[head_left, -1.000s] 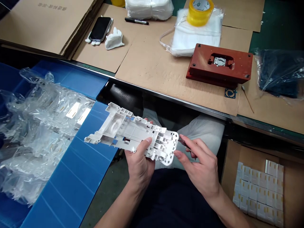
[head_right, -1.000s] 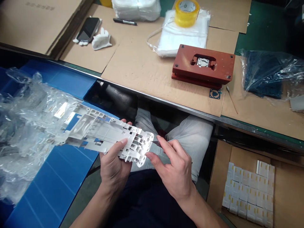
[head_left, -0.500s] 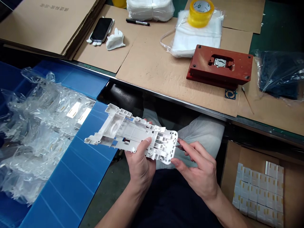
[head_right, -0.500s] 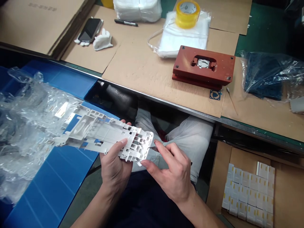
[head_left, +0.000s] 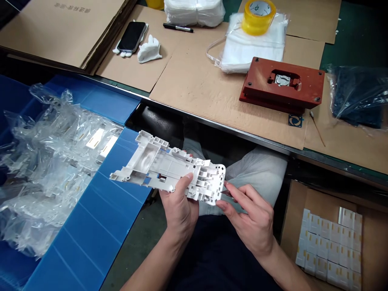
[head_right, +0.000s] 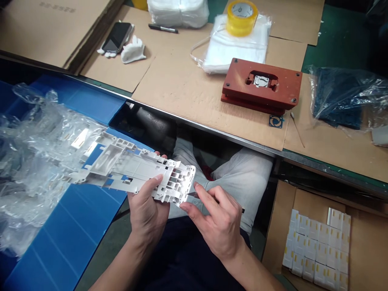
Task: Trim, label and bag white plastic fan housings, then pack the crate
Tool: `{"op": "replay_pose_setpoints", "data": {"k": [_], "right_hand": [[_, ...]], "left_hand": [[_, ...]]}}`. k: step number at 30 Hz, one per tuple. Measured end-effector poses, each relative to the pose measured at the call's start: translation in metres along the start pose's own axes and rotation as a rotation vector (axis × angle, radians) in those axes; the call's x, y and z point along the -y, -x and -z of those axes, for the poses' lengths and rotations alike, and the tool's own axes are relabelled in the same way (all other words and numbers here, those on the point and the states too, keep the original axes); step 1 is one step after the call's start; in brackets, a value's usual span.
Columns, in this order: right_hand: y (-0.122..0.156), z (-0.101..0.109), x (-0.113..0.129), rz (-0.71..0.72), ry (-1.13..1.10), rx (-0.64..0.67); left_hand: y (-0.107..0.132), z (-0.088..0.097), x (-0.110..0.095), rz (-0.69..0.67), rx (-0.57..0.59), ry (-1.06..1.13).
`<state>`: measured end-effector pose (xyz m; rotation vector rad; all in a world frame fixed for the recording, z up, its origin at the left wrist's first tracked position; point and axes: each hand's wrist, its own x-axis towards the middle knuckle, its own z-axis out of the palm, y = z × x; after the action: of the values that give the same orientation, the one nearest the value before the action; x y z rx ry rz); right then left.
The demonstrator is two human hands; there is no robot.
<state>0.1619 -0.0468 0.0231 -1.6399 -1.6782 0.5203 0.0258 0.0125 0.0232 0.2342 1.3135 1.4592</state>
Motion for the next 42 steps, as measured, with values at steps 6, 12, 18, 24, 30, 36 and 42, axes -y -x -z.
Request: {"op": "replay_pose_setpoints", "data": {"k": [6,12,18,24,30,36,42], "right_hand": [[0.004,0.003,-0.005,0.137,-0.024,0.112],[0.007,0.010,-0.038,0.015,0.030,0.131],[0.006,0.019,-0.060,0.006,0.265,0.214],[0.001,0.031,-0.082,0.115,0.628,0.478],[-0.041,0.065,-0.086,0.283,0.712,0.459],[-0.099,0.091,-0.050,0.478,0.507,0.452],[-0.123,0.084,-0.027,0.662,0.476,0.622]], "left_hand": [[-0.006,0.002,0.002,-0.061,0.010,-0.031],[-0.016,0.007,0.000,-0.124,0.016,-0.046],[-0.018,0.010,-0.001,-0.107,0.049,-0.060],[-0.021,0.021,-0.007,0.147,0.174,0.024],[-0.017,0.020,-0.020,0.587,0.409,0.074],[0.000,0.023,-0.023,0.882,0.584,0.094],[0.012,0.029,-0.026,1.157,0.636,0.144]]}}
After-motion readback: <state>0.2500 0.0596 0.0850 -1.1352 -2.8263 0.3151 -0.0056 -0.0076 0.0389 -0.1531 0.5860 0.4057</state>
